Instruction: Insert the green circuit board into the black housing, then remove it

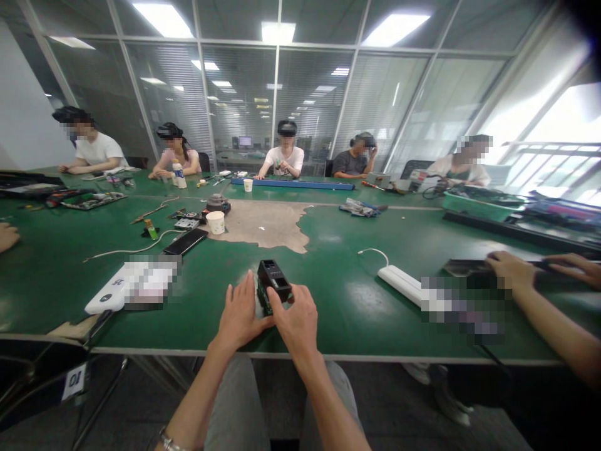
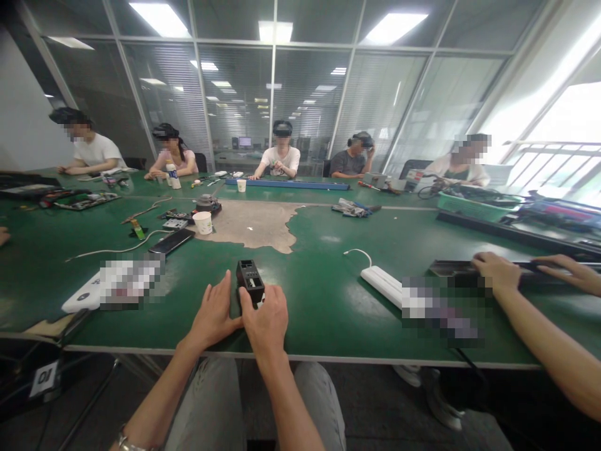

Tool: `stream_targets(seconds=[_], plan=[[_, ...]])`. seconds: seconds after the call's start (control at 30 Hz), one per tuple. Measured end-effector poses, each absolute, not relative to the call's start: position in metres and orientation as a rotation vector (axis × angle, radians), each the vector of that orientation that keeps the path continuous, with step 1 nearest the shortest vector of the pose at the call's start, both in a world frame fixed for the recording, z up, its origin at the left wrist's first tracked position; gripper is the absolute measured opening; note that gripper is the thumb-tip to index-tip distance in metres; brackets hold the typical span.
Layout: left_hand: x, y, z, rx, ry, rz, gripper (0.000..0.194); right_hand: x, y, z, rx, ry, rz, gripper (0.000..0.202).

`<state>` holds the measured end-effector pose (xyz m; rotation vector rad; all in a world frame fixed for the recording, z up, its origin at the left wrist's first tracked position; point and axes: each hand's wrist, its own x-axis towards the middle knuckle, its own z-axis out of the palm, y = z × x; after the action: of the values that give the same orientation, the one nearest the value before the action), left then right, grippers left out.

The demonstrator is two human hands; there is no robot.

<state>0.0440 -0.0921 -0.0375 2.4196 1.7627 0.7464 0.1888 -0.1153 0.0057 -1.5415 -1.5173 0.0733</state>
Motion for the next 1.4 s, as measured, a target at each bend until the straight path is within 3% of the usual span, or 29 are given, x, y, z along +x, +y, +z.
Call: stream_targets(seconds=[0.27,0.5,0.7,0.93,1.2,1.4], plan=[[0.043,-0.094,-0.037,2.402,1.774,0.75,0.096,0.18,-0.122,0.002,-1.648,-1.611,0.038,0.029],[0.045,-0.096,-0.034,2.398,1.777,0.735,0.096,0.183,-0.125,-0.015,-1.719,-1.651,0.048,0.029],[0.045,-0.096,-0.033,2.399,1.783,0.747,0.095,0.184,-0.123,-0.017,-1.716,-1.617,-0.003,0.055],[0.045,-0.095,-0.035,2.392,1.782,0.764,0.095,0.183,-0.119,-0.012,-1.631,-1.627,0.022,0.029],[0.045,-0.092,-0.036,2.408,1.775,0.74,0.113,0.197,-0.115,0.011,-1.477,-1.528,0.037,0.036],[0.046,-0.093,-0.034,2.396,1.771,0.738,0.121,0.223,-0.107,-0.003,-1.532,-1.489,-0.022,0.035]])
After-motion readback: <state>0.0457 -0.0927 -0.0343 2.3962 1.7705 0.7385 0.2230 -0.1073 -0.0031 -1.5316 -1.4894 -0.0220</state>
